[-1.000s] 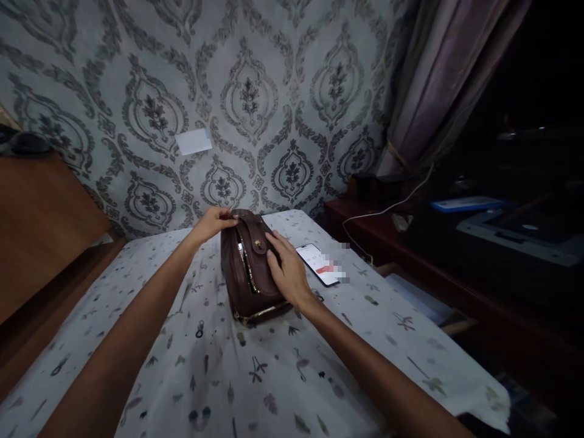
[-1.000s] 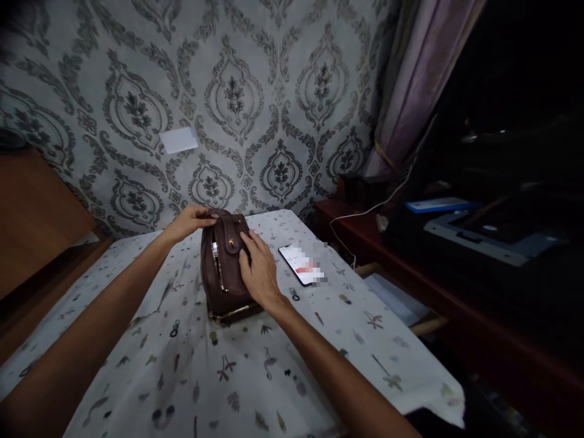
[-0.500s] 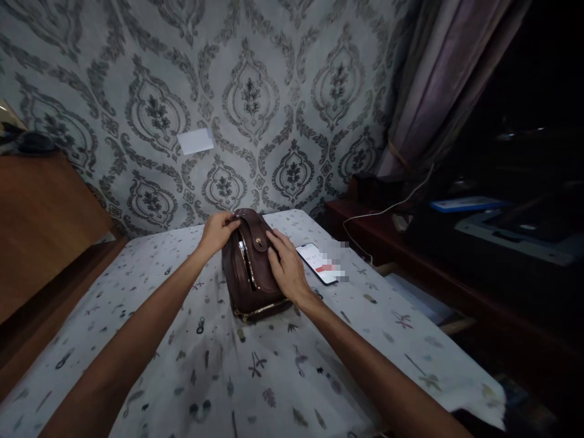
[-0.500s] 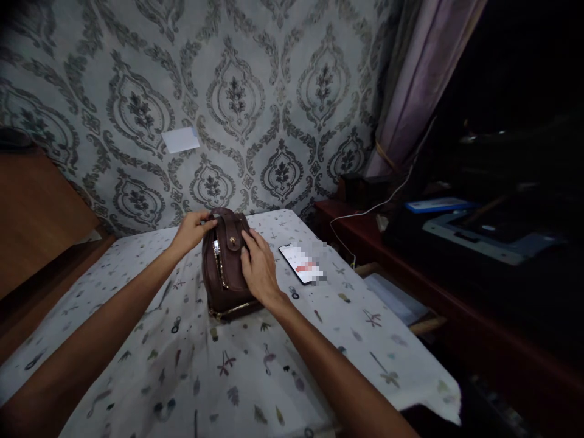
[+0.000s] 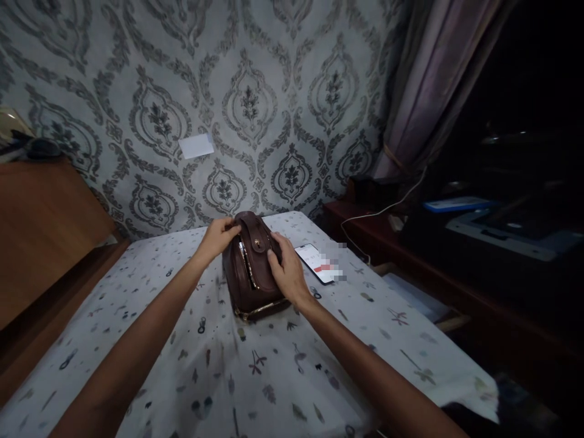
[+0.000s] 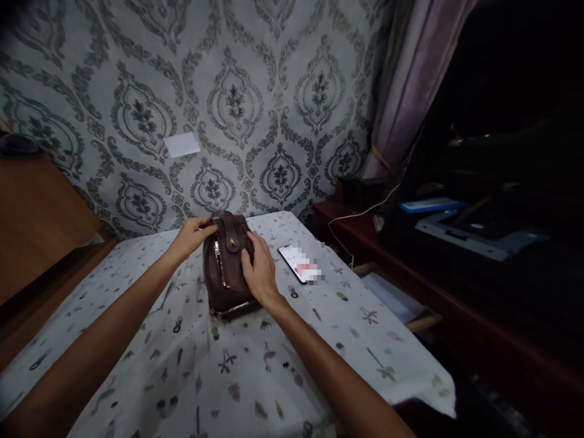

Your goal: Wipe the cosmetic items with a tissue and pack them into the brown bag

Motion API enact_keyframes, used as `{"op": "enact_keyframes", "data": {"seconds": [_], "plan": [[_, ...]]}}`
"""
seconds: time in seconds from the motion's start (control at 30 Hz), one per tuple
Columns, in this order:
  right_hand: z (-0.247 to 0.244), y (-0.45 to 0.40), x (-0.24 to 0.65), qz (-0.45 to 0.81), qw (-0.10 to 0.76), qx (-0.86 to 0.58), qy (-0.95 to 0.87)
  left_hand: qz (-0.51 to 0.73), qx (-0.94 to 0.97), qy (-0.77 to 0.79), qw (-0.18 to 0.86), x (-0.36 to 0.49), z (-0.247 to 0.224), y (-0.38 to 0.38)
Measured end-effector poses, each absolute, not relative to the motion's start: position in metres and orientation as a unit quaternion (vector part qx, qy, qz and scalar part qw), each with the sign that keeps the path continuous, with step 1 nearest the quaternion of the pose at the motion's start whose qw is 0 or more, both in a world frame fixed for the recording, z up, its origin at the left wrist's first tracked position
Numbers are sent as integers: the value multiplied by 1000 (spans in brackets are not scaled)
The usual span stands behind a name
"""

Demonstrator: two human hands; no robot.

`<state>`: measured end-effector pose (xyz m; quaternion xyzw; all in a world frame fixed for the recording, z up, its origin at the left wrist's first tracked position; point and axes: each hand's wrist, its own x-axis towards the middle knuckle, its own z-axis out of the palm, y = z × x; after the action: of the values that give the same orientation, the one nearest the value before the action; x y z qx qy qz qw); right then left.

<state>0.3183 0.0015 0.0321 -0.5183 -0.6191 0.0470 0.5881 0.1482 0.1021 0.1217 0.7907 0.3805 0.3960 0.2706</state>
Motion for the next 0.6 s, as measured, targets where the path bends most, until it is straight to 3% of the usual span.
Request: {"op": "enact_keyframes", "data": {"seconds": [0.37,0.6], "plan": [[24,-12,315,65,608,-517,-599,318,822,400,251,201,139,134],[13,-12,315,48,643,-483,-592,342,807,430,219,210,129,139]]}}
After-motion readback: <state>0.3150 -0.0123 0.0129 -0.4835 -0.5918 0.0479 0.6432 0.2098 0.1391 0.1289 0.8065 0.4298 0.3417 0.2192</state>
